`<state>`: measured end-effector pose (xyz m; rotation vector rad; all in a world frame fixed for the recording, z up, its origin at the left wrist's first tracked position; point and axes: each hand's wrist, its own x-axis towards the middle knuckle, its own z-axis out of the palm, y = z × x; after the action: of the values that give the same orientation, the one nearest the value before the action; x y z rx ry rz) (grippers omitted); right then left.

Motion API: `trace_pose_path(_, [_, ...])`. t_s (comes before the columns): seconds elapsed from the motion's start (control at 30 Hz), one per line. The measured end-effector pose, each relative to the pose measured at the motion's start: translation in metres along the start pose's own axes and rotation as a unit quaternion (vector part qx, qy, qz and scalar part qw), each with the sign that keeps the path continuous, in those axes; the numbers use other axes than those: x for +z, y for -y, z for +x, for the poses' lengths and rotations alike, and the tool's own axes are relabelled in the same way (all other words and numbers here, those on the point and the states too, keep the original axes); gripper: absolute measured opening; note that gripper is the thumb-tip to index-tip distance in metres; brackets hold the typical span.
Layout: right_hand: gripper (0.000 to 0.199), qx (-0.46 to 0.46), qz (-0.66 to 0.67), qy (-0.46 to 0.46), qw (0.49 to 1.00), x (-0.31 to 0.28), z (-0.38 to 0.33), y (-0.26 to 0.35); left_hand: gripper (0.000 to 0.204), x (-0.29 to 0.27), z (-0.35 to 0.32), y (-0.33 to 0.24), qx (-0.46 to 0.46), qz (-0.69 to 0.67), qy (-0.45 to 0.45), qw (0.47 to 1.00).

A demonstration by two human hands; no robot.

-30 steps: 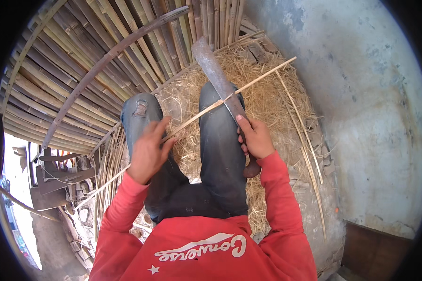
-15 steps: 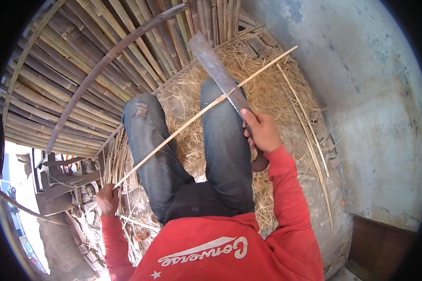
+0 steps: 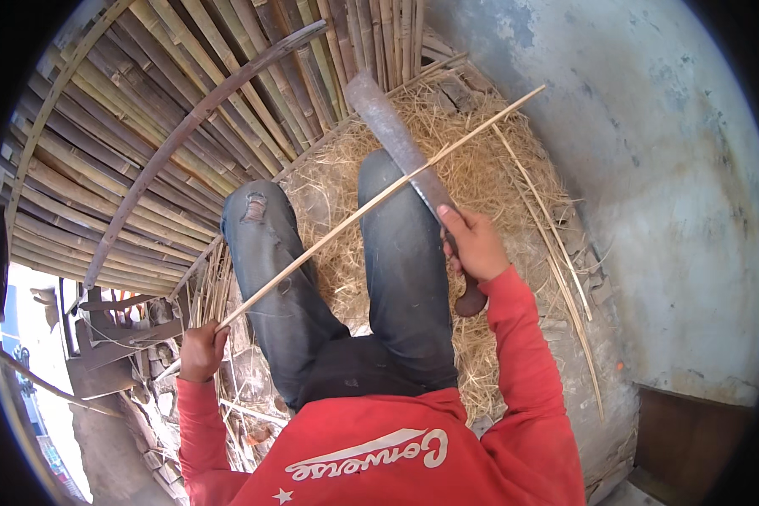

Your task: The person scrapes a long, thin bamboo strip using a large blade to smooth its surface while sitting on a pile of straw.

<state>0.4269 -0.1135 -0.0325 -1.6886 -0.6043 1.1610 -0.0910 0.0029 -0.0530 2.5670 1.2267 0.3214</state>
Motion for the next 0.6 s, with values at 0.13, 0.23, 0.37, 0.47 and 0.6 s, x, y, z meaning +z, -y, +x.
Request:
trace_pose_path(0.13, [0.048, -0.017, -0.004, -0.042, 0.999, -0.010, 0.006, 0.011, 0.031, -0.004, 0.022, -0.018, 0.018, -0.029, 0.016, 0.999])
trace_pose_path(0.23, [0.044, -0.014, 0.011, -0.039, 0.999, -0.005, 0.008, 0.008, 0.032, -0.009, 0.028, -0.020, 0.018, -0.027, 0.016, 0.999])
trace_pose_path(0.37, [0.045, 0.065, 0.104, 0.032, 0.992, -0.010, 0.002, 0.017, 0.032, -0.010, 0.025, -0.016, 0.004, -0.035, 0.028, 0.999])
trace_pose_path(0.47, [0.045, 0.072, 0.100, 0.030, 0.992, -0.017, 0.005, 0.017, 0.032, -0.011, 0.028, -0.018, 0.003, -0.057, 0.050, 0.997])
trace_pose_path(0.6, [0.045, -0.028, 0.023, -0.081, 0.996, -0.020, 0.016, 0.010, 0.032, -0.015, 0.029, -0.023, 0.002, -0.054, 0.059, 0.997])
